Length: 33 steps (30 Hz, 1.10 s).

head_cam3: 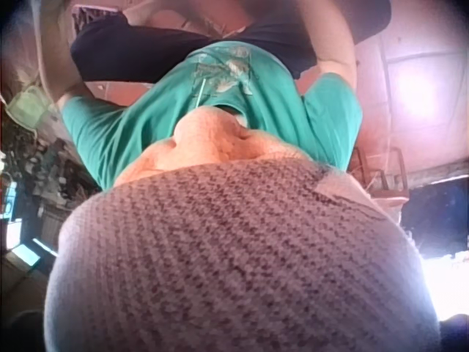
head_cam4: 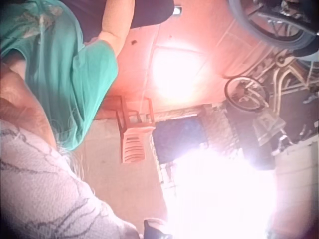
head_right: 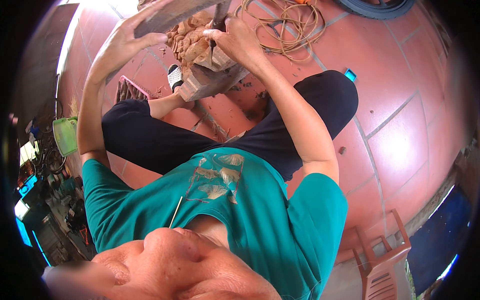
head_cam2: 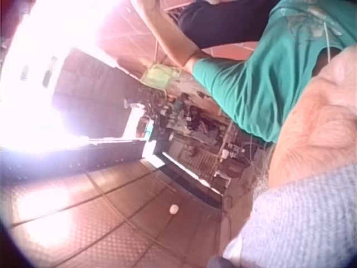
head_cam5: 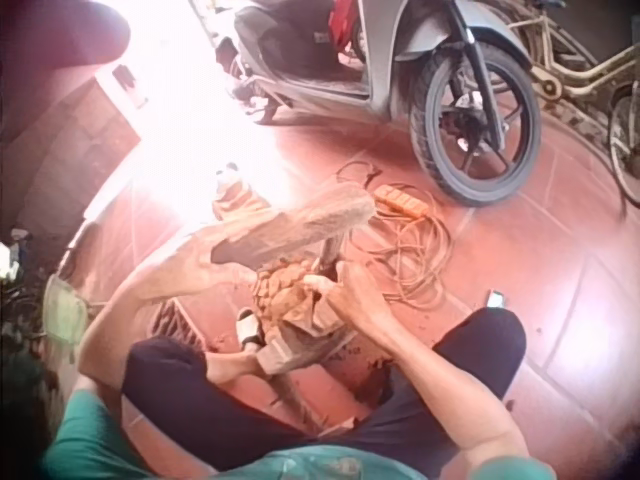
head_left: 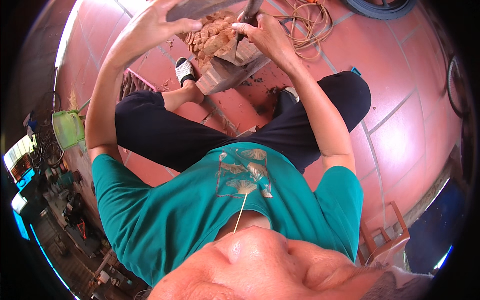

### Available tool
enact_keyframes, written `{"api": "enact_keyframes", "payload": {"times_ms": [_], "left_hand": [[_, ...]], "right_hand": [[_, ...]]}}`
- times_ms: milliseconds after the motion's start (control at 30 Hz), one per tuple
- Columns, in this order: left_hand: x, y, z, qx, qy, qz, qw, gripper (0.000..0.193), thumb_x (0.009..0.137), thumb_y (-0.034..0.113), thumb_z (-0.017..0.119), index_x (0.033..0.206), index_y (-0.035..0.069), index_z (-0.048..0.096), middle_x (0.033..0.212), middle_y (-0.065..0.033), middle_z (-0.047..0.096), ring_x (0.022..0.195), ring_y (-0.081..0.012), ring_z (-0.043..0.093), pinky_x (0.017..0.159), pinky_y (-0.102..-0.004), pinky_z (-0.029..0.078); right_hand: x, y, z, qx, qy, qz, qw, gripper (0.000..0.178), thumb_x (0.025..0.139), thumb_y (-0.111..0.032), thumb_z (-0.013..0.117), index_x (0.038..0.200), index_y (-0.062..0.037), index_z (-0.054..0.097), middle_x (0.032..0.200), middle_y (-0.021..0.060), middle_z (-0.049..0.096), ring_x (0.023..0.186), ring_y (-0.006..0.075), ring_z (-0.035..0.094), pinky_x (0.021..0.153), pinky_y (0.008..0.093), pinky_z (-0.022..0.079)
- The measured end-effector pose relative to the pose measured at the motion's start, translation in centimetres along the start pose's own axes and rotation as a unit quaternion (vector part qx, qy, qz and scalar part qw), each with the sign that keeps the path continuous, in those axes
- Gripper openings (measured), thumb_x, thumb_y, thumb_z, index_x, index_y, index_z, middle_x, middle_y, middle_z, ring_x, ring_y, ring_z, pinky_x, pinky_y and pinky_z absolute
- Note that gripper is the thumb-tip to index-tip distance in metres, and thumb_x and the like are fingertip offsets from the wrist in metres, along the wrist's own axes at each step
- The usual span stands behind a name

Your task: The person carves a wooden block using a chisel and mallet while sitting on the floor. They repeatedly strike the chisel to shape the wood, producing wood shavings.

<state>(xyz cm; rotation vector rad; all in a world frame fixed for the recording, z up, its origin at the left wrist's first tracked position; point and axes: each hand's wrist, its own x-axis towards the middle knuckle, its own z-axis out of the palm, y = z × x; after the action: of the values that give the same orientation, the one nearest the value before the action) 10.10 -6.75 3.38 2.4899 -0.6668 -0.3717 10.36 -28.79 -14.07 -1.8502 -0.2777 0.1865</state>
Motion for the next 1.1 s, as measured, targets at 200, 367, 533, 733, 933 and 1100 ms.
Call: {"api": "enact_keyframes", "payload": {"times_ms": [200,367,533,733,933,1100], "left_hand": [[-0.1,-0.3,-0.7,-0.023,0.088,0.011,0.996,0.08,0.083,0.005,0.079,0.155,0.002,0.044,0.157,-0.0159,0.05,0.147,-0.0255,0.041,0.123,-0.0393,0.03],[0.3,0.7,0.2,-0.239,0.146,0.064,0.958,0.083,0.082,0.004,0.08,0.155,-0.002,0.042,0.157,-0.0166,0.048,0.147,-0.0254,0.042,0.122,-0.0375,0.03],[-0.2,3.9,-0.2,-0.271,0.242,0.128,0.923,0.084,0.085,0.008,0.08,0.157,-0.003,0.038,0.156,-0.0179,0.048,0.136,-0.0222,0.053,0.106,-0.0283,0.045],[0.7,2.3,-1.6,-0.311,0.153,0.29,0.892,0.086,0.087,0.013,0.081,0.158,-0.002,0.036,0.154,-0.0174,0.049,0.128,-0.0183,0.059,0.085,-0.0227,0.052],[0.6,6.2,-0.8,-0.378,0.222,0.1,0.893,0.081,0.088,0.012,0.08,0.157,-0.002,0.038,0.157,-0.0181,0.047,0.14,-0.0234,0.05,0.112,-0.0318,0.042],[1.1,1.8,-0.2,-0.185,0.193,0.159,0.95,0.079,0.088,0.007,0.078,0.156,-0.002,0.04,0.159,-0.0177,0.045,0.145,-0.026,0.045,0.121,-0.036,0.034]], "right_hand": [[-1.3,0.3,-1.0,0.075,0.027,-0.023,0.997,0.027,0.091,-0.027,0.074,0.104,-0.0028,0.069,0.084,0.0088,0.071,0.077,0.0186,0.067,0.073,0.0355,0.051],[-1.8,0.6,-0.4,0.143,0.023,-0.033,0.989,0.027,0.094,-0.027,0.073,0.106,-0.0039,0.068,0.083,0.005,0.071,0.077,0.0142,0.065,0.074,0.0317,0.05],[-1.9,0.1,-0.5,0.121,-0.003,-0.019,0.992,0.025,0.094,-0.027,0.072,0.104,-0.0043,0.067,0.084,0.0039,0.071,0.078,0.0131,0.064,0.074,0.0304,0.05],[-2.0,0.1,-0.4,0.091,-0.026,-0.022,0.995,0.024,0.097,-0.024,0.073,0.109,-0.0048,0.065,0.092,0.0034,0.07,0.086,0.0115,0.065,0.078,0.0289,0.052],[-2.0,0.3,-0.7,0.073,0.012,-0.038,0.997,0.031,0.093,-0.03,0.073,0.109,-0.0036,0.069,0.089,0.0107,0.075,0.08,0.0183,0.069,0.076,0.035,0.053],[-2.0,0.3,-0.7,0.072,0.016,-0.042,0.996,0.032,0.093,-0.03,0.073,0.11,-0.0038,0.069,0.089,0.0102,0.075,0.079,0.018,0.069,0.075,0.035,0.053]]}}
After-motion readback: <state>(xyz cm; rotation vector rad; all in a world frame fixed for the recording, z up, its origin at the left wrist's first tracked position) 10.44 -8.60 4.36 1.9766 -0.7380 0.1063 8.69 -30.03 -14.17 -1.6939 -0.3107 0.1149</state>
